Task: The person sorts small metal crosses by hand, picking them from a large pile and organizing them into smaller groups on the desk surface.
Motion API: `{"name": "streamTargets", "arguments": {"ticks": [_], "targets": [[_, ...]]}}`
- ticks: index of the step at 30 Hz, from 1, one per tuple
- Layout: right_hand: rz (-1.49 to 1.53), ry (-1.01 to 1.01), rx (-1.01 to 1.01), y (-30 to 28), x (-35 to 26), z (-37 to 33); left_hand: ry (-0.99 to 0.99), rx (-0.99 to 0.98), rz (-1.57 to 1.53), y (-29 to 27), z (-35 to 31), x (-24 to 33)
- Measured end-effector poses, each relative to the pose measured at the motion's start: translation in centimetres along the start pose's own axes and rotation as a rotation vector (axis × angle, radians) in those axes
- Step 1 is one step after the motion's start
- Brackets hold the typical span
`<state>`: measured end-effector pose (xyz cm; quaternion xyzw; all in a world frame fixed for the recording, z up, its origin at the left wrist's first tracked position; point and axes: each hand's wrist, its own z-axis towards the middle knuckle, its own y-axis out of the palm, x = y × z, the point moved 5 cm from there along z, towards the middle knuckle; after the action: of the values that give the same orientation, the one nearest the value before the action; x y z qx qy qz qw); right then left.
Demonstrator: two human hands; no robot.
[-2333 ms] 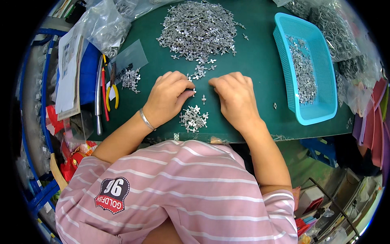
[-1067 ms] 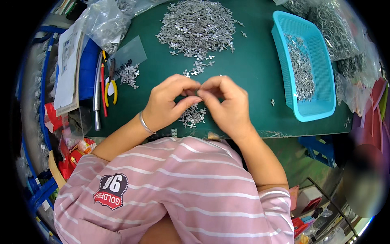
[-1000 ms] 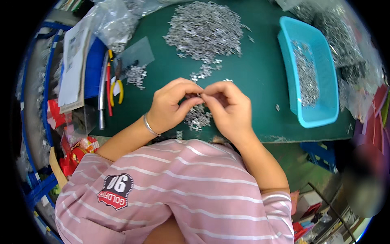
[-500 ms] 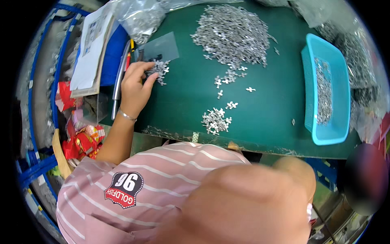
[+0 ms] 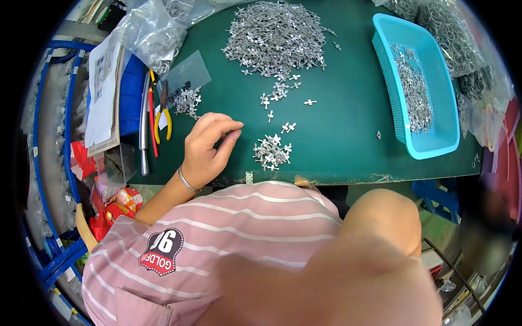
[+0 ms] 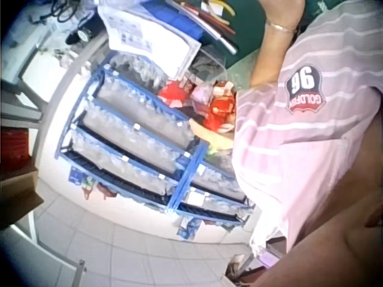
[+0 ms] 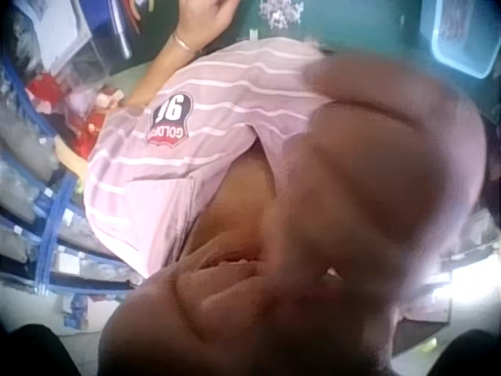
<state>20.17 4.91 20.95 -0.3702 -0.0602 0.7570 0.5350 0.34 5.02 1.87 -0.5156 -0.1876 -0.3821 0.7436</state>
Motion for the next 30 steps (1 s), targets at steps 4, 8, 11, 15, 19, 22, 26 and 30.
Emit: {"name": "streamTargets", "arguments": {"ticks": [4, 8, 11, 15, 19, 22, 26, 30], "targets": [[-0.351, 0.388, 0.159, 0.9, 6.5, -4.5, -0.031, 0.018, 0.061, -0.1, 0.1, -0.8], [-0.424, 0.630, -0.028, 4.6, 12.2, -11.5, 0.049, -0.076, 0.023, 1.9, 1.6, -0.7], [-0.440, 0.660, -0.016, 6.7, 13.4, -12.8, 0.144, -0.115, 0.031, 4.3, 2.7, 0.7], [-0.404, 0.659, -0.070, 7.0, 14.4, -14.2, 0.161, -0.197, 0.092, 6.6, 2.8, 0.5], [-0.379, 0.722, -0.012, 5.3, 14.7, -14.9, 0.175, -0.206, 0.137, 6.6, 2.8, 0.7], [-0.461, 0.706, 0.079, 4.2, 16.2, -14.3, 0.121, -0.188, 0.119, 5.8, 3.1, 0.6], [-0.557, 0.611, 0.003, 5.2, 17.8, -13.8, 0.073, -0.053, 0.087, 4.0, 3.9, -0.8], [-0.459, 0.750, -0.006, 5.5, 17.0, -14.3, 0.054, -0.086, 0.104, 3.6, 3.6, -1.5]]}}
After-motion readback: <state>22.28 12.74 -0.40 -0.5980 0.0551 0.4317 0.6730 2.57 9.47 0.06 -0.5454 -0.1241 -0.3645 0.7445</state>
